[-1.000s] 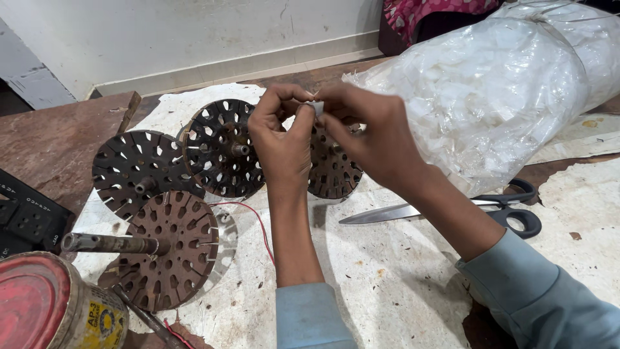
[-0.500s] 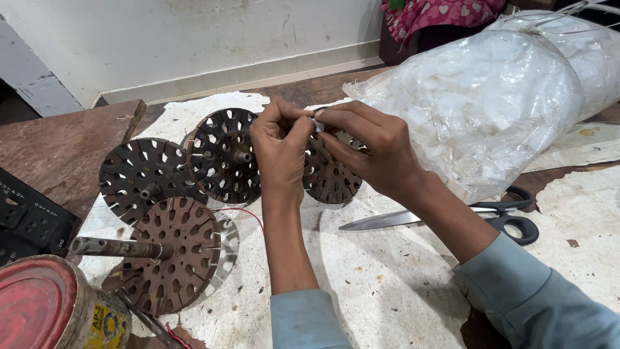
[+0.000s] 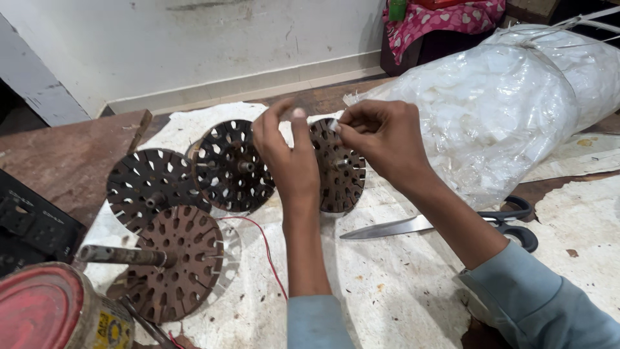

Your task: The person fits perforated metal discs onto metal shafts on a workbench, presses the discs together, and wraps tape around a hub. They take parts from a plastic bag, pack items into a cardboard box, and continue assembling disc-and-shaft components one at a time.

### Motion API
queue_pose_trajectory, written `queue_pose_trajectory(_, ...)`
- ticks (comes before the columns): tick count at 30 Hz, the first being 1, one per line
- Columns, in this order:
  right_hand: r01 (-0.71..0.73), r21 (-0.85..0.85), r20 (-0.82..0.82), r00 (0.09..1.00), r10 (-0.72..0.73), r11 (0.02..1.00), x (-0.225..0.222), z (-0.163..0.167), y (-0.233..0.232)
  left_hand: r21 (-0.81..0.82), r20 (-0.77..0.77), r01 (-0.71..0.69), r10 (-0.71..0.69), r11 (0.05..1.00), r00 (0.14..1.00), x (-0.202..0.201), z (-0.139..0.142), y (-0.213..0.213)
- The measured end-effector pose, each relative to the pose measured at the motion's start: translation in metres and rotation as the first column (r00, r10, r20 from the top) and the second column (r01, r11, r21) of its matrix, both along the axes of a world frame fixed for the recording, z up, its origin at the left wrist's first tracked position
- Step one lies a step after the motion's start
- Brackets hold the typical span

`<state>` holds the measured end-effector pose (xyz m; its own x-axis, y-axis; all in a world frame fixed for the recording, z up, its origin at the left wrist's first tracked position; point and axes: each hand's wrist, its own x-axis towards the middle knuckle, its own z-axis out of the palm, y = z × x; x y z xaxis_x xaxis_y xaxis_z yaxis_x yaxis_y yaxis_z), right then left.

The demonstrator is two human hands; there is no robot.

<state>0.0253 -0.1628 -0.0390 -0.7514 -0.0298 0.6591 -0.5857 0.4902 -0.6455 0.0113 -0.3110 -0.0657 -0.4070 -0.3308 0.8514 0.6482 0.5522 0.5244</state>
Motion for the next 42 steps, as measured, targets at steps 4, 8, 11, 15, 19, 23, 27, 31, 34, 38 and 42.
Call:
queue_pose_trajectory(4, -0.032, -0.067, 0.08, 0.996, 0.037, 0.997, -0.005, -0.005, 0.002, 0.246, 0.486, 0.133, -0.241, 0.96, 0.84, 0.0, -0.005, 0.003)
queue_pose_trajectory(8, -0.008, -0.067, 0.11, 0.994, 0.016, 0.998, -0.007, -0.009, 0.002, 0.257, 0.461, 0.23, -0.328, 0.939, 0.825, 0.002, -0.008, -0.004)
queue_pose_trajectory(11, -0.021, -0.077, 0.167, 0.985, 0.033, 0.997, -0.007, -0.008, 0.002, 0.24, 0.414, 0.254, -0.335, 0.937, 0.846, 0.002, -0.008, -0.007)
queue_pose_trajectory(15, -0.027, -0.074, 0.183, 0.982, 0.041, 0.997, -0.004, -0.008, -0.001, 0.266, 0.485, 0.259, -0.361, 0.929, 0.797, 0.001, -0.006, -0.003)
queue_pose_trajectory(19, 0.008, 0.104, 0.0, 1.0, -0.008, 0.995, -0.004, -0.005, 0.001, 0.248, 0.471, 0.279, -0.368, 0.928, 0.802, 0.002, -0.004, -0.002)
queue_pose_trajectory(23, 0.031, 0.185, 0.097, 0.994, -0.049, 0.982, -0.006, 0.003, 0.006, 0.254, 0.462, 0.299, -0.387, 0.92, 0.798, 0.005, -0.001, -0.002)
queue_pose_trajectory(27, 0.054, 0.203, 0.149, 0.985, -0.085, 0.978, -0.003, 0.011, 0.009, 0.193, 0.422, 0.331, -0.383, 0.924, 0.822, 0.007, 0.0, 0.0)
queue_pose_trajectory(31, 0.068, 0.191, 0.174, 0.979, -0.102, 0.979, 0.001, 0.014, 0.007, 0.193, 0.43, 0.324, -0.377, 0.926, 0.821, 0.008, 0.0, 0.0)
queue_pose_trajectory(34, 0.086, 0.185, 0.179, 0.976, -0.12, 0.979, 0.001, 0.014, 0.004, 0.177, 0.447, 0.313, -0.36, 0.933, 0.819, 0.007, 0.002, 0.0)
queue_pose_trajectory(38, 0.067, 0.211, 0.18, 0.978, -0.106, 0.975, -0.001, 0.015, 0.006, 0.137, 0.436, 0.306, -0.335, 0.942, 0.836, 0.008, 0.005, 0.001)
queue_pose_trajectory(42, 0.021, 0.191, 0.202, 0.978, -0.061, 0.981, -0.001, 0.017, 0.01, 0.143, 0.47, 0.317, -0.347, 0.937, 0.812, 0.012, 0.008, 0.003)
